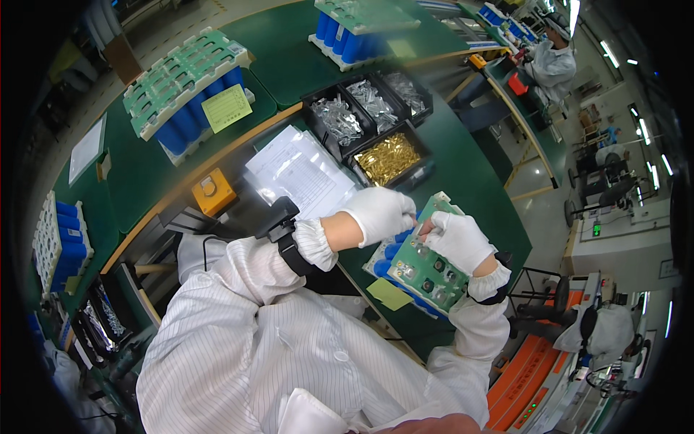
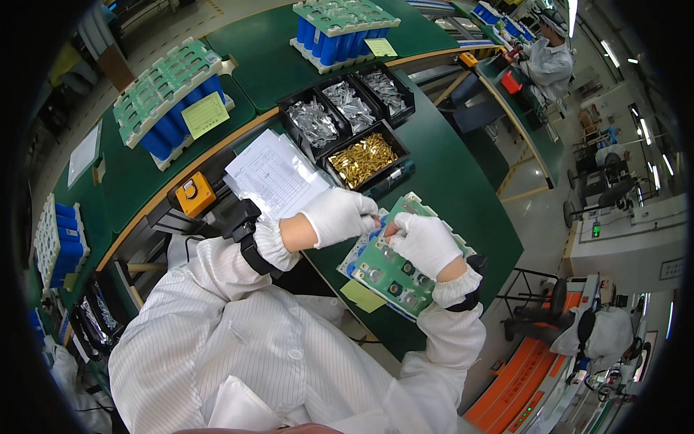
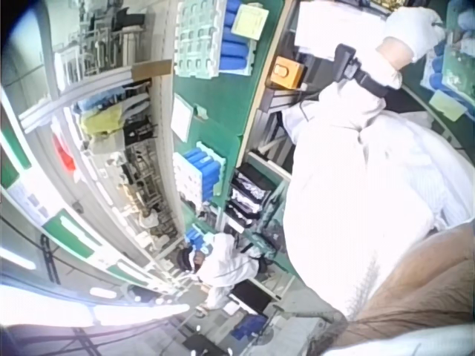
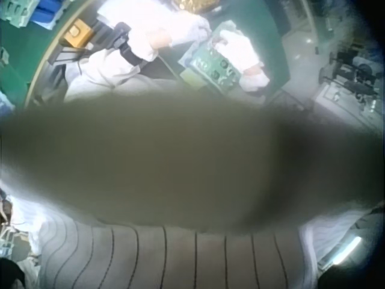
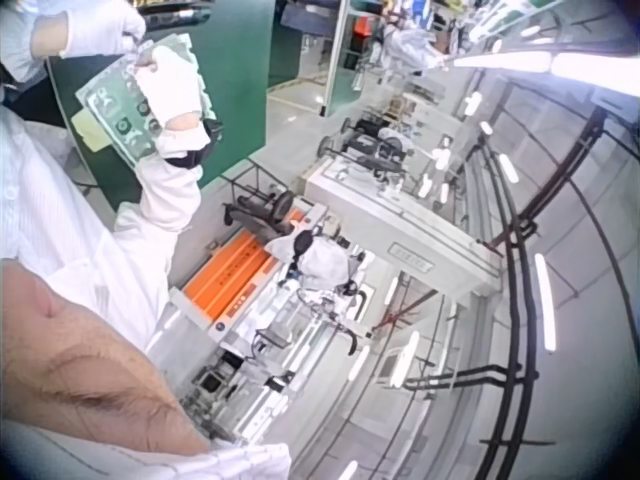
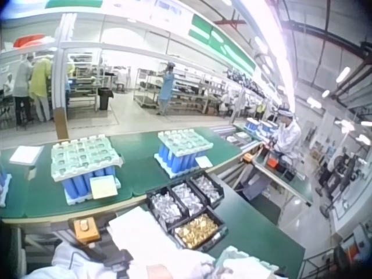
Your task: Assembling electronic components onto battery modules using a power screwdriver.
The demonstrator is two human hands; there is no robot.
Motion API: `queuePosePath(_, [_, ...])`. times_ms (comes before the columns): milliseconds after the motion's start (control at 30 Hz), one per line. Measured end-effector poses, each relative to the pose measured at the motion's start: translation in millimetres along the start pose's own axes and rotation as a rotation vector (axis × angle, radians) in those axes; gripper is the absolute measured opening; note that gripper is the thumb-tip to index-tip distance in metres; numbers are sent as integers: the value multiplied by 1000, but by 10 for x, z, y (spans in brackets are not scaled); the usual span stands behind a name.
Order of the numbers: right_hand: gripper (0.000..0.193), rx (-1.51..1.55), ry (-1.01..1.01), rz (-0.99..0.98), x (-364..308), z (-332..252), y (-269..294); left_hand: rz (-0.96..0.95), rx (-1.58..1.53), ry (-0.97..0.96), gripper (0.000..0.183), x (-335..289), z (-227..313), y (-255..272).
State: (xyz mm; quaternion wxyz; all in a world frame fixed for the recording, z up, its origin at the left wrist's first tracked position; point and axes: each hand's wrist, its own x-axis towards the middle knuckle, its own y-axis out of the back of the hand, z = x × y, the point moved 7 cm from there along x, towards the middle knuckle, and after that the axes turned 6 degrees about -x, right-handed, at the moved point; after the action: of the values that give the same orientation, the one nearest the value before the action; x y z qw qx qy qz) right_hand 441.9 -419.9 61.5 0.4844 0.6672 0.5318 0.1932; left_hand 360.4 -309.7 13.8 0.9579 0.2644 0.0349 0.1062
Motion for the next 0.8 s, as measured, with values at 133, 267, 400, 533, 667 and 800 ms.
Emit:
queuePosePath(133, [11, -83, -69, -120, 11, 33, -127, 85, -123, 56, 20, 21, -172, 143])
queuePosePath(267, [10, -173, 34, -17, -11, -55, -121, 108, -131, 123, 23, 121, -403, 206])
queuePosePath(400, [8, -118, -6, -45, -2, -68, -106, 225, -18, 152, 20, 327, -685, 347])
queuePosePath(533, [11, -33, -55, 27, 53, 14, -31, 380, 190, 151, 20, 746, -1015, 644])
queuePosePath(667, [13, -110, -3, 287, 94, 5, 126, 558, 623, 63, 19, 1241, -997, 926])
queuePosePath(800, [12, -159, 25, 380, 168, 38, 134, 488, 914, 258, 20, 1733, -1235, 1147])
